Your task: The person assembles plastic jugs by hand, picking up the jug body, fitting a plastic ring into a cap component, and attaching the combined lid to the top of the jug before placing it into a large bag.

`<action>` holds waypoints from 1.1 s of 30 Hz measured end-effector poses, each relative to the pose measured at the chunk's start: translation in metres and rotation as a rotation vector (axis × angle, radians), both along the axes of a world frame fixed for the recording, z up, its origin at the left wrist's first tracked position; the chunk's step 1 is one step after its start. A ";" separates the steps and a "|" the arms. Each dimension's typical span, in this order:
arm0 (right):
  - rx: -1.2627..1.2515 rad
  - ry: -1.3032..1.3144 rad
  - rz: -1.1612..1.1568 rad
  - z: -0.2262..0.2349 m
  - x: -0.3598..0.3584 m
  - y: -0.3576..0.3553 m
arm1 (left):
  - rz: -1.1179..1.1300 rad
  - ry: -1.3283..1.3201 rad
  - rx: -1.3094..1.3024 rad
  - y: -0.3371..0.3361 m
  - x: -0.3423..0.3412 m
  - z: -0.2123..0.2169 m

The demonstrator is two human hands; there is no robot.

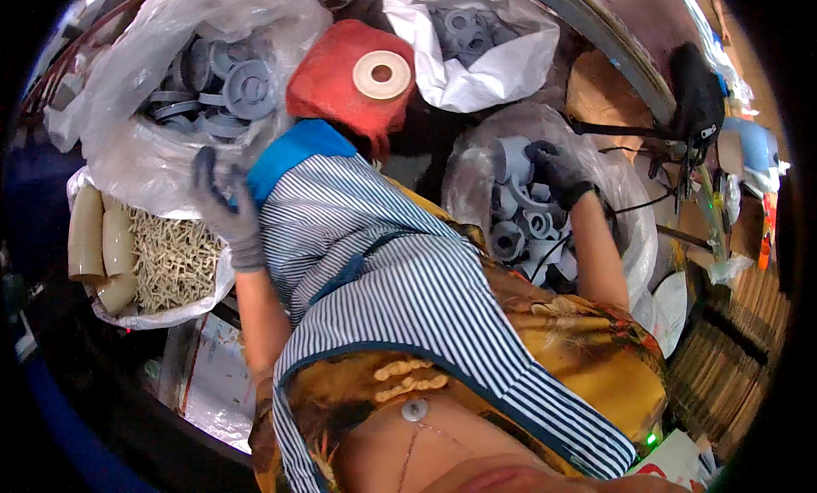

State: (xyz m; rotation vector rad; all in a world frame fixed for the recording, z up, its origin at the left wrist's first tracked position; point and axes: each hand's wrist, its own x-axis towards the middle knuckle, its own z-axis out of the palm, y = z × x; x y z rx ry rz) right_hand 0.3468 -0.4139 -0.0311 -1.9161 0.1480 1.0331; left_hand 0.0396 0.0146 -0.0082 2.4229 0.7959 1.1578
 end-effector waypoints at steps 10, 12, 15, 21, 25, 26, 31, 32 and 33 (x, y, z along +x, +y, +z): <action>0.512 -0.288 0.665 0.070 -0.067 0.218 | -0.393 -0.320 -1.321 -0.074 0.029 0.028; 0.525 -0.772 0.854 0.072 -0.084 0.227 | -0.147 -0.413 -1.395 -0.054 0.011 0.043; 0.557 -1.010 1.034 0.070 -0.110 0.244 | -0.042 -0.497 -1.339 -0.037 -0.006 0.038; 0.521 -0.751 0.988 0.044 -0.110 0.280 | -0.189 -0.658 -1.616 -0.043 -0.025 0.049; 0.461 -1.106 0.781 -0.064 0.012 0.248 | -0.006 -0.855 -1.167 -0.047 -0.077 0.029; 0.522 -1.004 0.628 -0.093 0.046 0.243 | 0.099 -0.842 -1.059 -0.041 -0.101 0.028; 0.130 -1.446 0.729 -0.096 0.088 0.235 | 0.794 -0.841 -0.691 -0.043 -0.247 -0.033; 0.030 -1.293 0.698 -0.080 0.065 0.245 | 1.009 -0.747 -0.603 -0.055 -0.282 -0.052; 0.030 -1.213 0.692 -0.072 0.055 0.255 | 1.227 -0.641 -0.499 -0.077 -0.316 -0.061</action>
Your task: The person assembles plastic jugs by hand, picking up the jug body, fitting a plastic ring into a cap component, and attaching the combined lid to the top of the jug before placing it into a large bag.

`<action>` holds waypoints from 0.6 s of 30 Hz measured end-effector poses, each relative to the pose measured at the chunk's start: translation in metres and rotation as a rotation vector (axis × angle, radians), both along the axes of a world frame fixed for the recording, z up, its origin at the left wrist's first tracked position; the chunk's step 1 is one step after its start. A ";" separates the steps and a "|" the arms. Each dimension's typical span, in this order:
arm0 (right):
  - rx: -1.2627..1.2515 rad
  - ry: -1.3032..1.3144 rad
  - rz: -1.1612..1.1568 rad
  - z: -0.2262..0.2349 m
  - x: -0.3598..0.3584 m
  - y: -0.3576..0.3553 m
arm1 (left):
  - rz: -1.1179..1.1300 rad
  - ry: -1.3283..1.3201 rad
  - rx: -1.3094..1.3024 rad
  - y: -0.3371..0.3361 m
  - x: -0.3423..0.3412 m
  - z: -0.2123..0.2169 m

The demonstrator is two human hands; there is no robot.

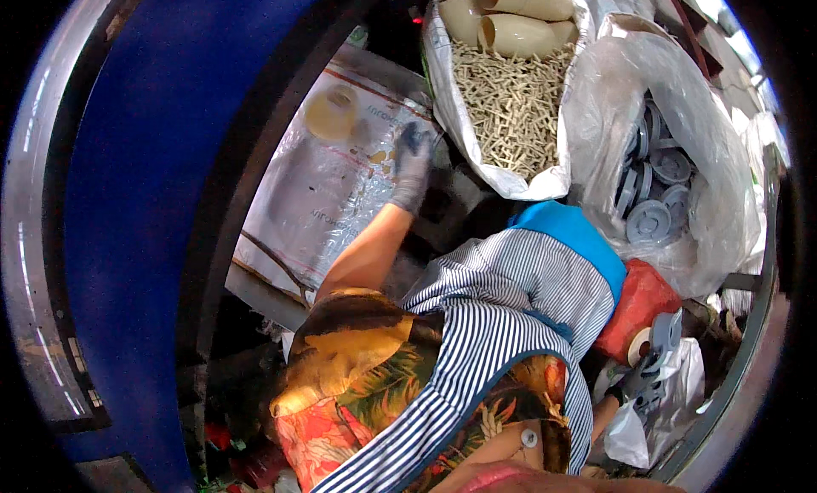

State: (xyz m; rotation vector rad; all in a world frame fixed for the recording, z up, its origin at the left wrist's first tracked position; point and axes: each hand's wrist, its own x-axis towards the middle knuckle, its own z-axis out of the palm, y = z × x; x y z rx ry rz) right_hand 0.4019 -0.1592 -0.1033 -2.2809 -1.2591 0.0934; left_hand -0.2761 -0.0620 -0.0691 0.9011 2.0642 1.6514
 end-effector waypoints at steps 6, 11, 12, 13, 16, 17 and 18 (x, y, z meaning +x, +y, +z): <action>0.042 -0.161 -0.240 0.036 -0.001 -0.015 | 0.562 0.642 -0.521 -0.031 -0.101 -0.039; 0.298 -0.022 -0.097 0.071 -0.008 -0.018 | 0.234 -0.053 -0.795 -0.018 -0.143 -0.055; 0.313 0.049 -0.085 0.083 -0.023 -0.010 | 0.237 -0.105 -0.767 -0.016 -0.141 -0.057; 0.368 -0.023 0.011 0.091 -0.037 -0.004 | 0.252 -0.129 -0.738 -0.015 -0.140 -0.059; 0.334 -0.094 0.128 0.115 -0.063 0.012 | 0.263 -0.156 -0.614 0.002 -0.109 -0.050; 0.377 -0.063 0.197 0.109 -0.061 0.022 | 0.277 -0.163 -0.576 0.000 -0.103 -0.042; 0.362 -0.058 0.237 0.117 -0.076 0.030 | 0.229 -0.211 -0.475 -0.001 -0.095 -0.034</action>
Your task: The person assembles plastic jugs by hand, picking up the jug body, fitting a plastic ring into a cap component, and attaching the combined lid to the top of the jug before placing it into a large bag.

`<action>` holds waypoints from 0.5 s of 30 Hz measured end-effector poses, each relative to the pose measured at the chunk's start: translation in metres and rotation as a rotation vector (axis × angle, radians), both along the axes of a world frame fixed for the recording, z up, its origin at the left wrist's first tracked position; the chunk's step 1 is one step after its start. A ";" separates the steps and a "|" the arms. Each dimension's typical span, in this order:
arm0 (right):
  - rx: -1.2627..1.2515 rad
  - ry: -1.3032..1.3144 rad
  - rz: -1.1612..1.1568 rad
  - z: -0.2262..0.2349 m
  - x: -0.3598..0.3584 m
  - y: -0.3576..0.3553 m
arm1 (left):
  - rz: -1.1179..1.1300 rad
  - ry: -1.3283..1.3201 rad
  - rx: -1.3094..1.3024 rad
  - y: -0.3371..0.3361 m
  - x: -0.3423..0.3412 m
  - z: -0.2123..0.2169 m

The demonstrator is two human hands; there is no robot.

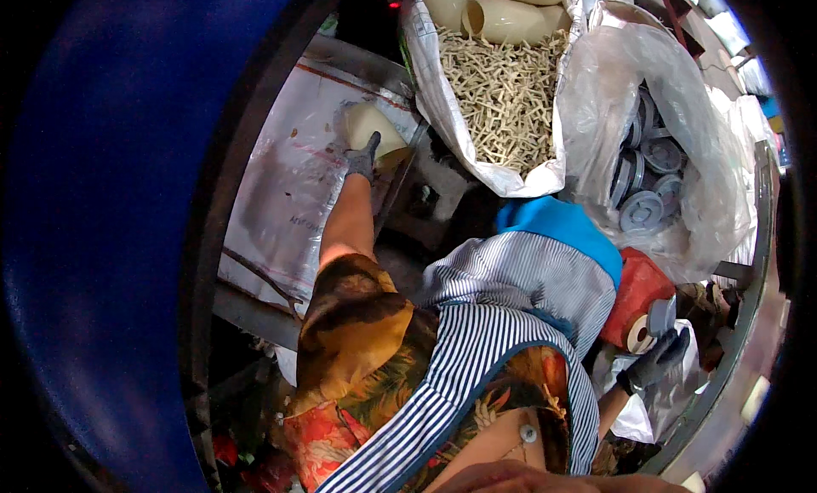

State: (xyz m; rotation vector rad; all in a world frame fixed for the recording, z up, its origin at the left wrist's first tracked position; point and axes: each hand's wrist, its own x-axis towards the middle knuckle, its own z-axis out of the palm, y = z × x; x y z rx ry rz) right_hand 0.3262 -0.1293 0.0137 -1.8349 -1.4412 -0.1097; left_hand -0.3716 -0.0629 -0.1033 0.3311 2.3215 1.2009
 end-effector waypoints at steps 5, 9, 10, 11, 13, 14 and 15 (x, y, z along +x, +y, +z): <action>0.030 -0.014 0.448 0.044 -0.113 0.024 | -0.246 0.371 0.641 -0.008 0.030 0.052; -0.167 0.445 1.010 0.052 -0.188 0.059 | -0.847 0.037 0.875 -0.032 0.156 0.175; -0.220 0.515 1.095 0.053 -0.199 0.068 | -0.990 0.063 0.844 -0.030 0.172 0.164; -0.194 0.515 1.210 0.046 -0.202 0.080 | -1.137 0.091 0.808 -0.027 0.189 0.154; -0.068 0.626 1.255 0.041 -0.204 0.079 | -1.315 0.050 0.809 -0.027 0.224 0.134; -0.057 0.525 1.214 0.045 -0.196 0.080 | -1.321 -0.147 0.828 -0.028 0.238 0.132; -0.072 0.563 1.157 0.044 -0.185 0.075 | -1.282 -0.505 0.879 -0.025 0.250 0.146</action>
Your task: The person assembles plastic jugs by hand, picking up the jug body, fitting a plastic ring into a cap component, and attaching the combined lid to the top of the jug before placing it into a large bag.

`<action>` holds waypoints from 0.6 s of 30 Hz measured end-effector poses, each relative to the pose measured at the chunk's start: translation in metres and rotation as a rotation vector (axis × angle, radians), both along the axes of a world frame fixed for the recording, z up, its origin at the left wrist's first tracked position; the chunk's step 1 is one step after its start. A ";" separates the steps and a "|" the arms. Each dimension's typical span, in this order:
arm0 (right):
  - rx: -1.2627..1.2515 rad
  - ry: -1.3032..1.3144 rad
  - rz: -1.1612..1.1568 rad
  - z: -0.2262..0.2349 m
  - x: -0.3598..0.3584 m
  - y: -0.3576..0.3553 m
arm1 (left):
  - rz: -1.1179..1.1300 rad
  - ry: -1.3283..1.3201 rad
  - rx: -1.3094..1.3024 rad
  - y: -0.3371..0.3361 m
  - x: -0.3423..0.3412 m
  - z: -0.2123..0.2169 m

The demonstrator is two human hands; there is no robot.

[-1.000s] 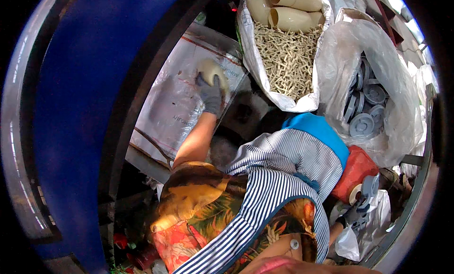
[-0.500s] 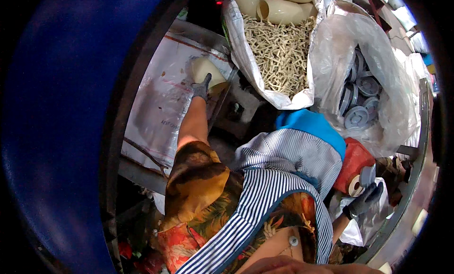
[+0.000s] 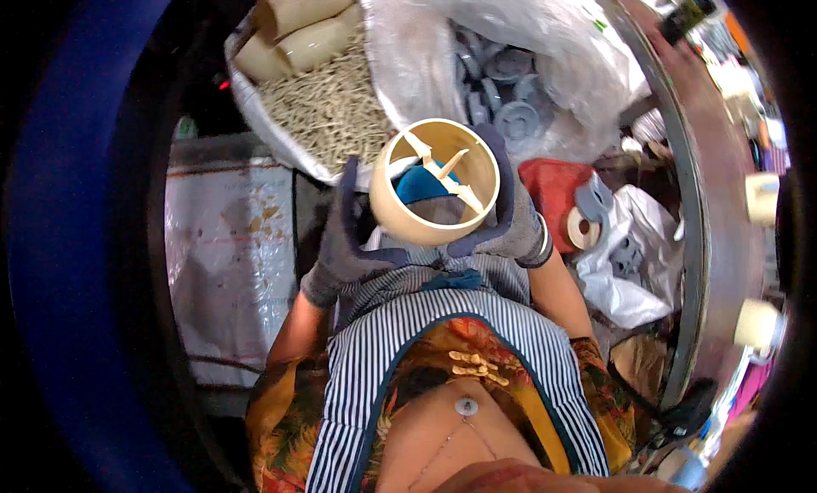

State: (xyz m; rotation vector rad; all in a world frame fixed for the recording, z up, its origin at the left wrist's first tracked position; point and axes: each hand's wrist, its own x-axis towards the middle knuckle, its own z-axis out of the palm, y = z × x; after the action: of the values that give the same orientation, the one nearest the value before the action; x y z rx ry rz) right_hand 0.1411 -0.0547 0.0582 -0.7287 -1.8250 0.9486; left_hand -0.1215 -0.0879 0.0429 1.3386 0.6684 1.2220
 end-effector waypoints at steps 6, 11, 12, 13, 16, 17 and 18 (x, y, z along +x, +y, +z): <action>0.058 -0.216 -0.156 -0.008 0.042 -0.022 | -0.014 0.884 1.085 0.026 0.052 0.072; 0.098 -0.217 -0.225 -0.030 0.048 -0.033 | -0.160 0.966 1.142 0.040 0.091 0.071; 0.060 -0.229 -0.235 -0.034 0.045 -0.034 | -0.218 1.020 1.141 0.039 0.087 0.067; 0.083 -0.255 -0.238 -0.035 0.042 -0.035 | -0.275 1.075 1.139 0.039 0.083 0.063; 0.148 -0.307 -0.250 -0.035 0.042 -0.033 | -0.342 1.092 1.143 0.049 0.083 0.071; 0.086 -0.280 -0.241 -0.032 0.040 -0.032 | -0.360 1.114 1.120 0.053 0.084 0.079; 0.024 -0.252 -0.232 -0.026 0.039 -0.030 | -0.297 0.953 1.102 0.061 0.087 0.087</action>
State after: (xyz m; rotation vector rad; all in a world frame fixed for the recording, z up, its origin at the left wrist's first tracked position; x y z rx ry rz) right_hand 0.1798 -0.0843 0.0322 -1.0581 -1.9127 0.7066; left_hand -0.0343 -0.0265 0.1299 2.8987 0.3535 0.6038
